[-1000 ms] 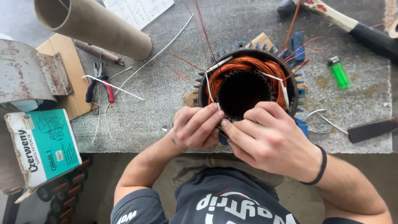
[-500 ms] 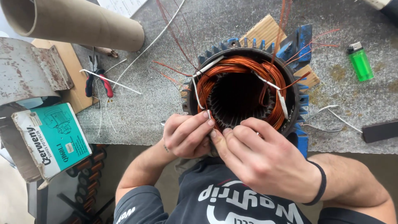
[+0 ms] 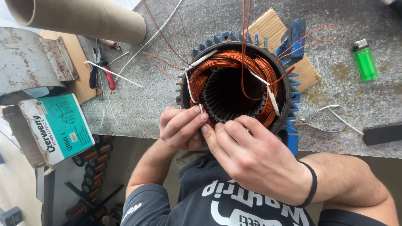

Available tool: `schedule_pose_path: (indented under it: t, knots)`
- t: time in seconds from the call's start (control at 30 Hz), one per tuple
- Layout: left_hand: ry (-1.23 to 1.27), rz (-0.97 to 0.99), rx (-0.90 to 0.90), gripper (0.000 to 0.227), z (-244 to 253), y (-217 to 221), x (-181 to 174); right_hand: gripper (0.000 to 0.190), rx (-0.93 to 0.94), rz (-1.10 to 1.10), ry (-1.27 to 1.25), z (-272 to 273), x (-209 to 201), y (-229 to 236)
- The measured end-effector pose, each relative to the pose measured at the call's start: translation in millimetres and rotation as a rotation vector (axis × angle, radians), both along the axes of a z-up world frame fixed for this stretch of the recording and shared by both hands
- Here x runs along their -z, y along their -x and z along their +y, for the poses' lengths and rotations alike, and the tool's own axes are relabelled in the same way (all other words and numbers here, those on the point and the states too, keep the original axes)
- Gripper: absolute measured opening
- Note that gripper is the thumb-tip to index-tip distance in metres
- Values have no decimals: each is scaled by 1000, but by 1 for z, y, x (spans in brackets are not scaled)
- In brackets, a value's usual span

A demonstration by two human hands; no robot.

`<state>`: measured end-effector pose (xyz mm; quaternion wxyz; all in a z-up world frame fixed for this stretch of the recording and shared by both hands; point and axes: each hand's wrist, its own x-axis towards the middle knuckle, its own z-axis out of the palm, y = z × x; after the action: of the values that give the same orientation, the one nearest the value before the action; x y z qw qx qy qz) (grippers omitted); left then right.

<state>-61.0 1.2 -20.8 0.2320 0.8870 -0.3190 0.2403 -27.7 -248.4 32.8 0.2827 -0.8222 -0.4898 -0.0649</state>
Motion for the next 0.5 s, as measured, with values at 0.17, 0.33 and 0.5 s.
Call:
schedule_pose_path:
  t: [0.17,0.33,0.5]
  knots:
    - [131,-27,29,23,-2,-5,3,53,77,-9,71,2,-5,11]
    - [45,48,30,27,-8,-10,-17,48,25,190,-130,-5,0,2]
    - [64,71,0,31,-12,-5,-20,42,60,394,-243,-6,-1,2]
